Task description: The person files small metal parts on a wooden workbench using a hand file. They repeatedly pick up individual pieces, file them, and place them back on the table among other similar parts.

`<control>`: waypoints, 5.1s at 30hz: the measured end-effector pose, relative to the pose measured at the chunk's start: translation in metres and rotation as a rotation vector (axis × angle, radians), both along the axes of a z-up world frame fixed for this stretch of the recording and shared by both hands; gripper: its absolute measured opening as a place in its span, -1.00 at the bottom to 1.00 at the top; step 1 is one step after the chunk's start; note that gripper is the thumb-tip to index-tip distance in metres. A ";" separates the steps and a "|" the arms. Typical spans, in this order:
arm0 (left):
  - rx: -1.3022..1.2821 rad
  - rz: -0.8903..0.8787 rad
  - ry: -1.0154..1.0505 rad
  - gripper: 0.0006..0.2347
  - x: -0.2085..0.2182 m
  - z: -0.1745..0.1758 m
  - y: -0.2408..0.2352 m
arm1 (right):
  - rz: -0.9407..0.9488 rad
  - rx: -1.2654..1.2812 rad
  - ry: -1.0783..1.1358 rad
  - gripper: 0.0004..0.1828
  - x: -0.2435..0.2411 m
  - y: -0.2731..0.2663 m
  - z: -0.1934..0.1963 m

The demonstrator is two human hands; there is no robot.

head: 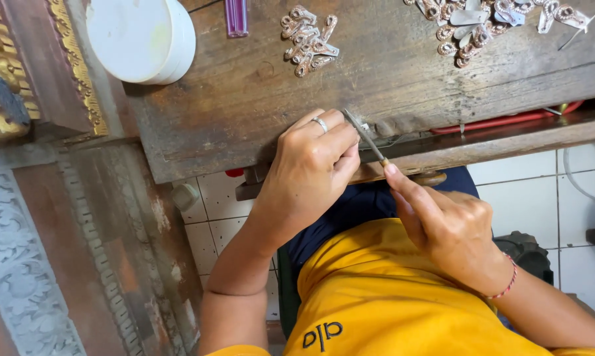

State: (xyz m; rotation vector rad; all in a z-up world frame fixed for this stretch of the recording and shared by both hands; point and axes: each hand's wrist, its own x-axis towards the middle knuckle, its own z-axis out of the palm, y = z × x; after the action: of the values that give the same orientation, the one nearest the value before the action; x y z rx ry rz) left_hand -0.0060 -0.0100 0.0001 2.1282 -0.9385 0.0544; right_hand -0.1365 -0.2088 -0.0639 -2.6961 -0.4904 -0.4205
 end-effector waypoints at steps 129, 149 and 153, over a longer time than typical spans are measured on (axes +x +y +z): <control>0.368 0.086 -0.394 -0.93 0.111 -0.025 -0.070 | -0.244 0.794 -0.025 -0.59 0.113 -0.089 0.051; -0.060 0.100 -0.249 -0.51 0.045 0.043 -0.044 | -0.206 0.685 -0.059 -0.64 0.113 -0.087 0.049; -0.269 0.229 -0.426 -0.93 0.023 0.103 0.000 | -0.212 0.672 -0.042 -0.66 0.115 -0.088 0.050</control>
State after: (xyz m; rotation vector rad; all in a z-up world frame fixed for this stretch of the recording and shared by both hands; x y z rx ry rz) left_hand 0.0172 -0.0098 0.1031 1.9937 -0.8600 0.7327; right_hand -0.0217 -0.2966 -0.0137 -2.0894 -0.0459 -0.5791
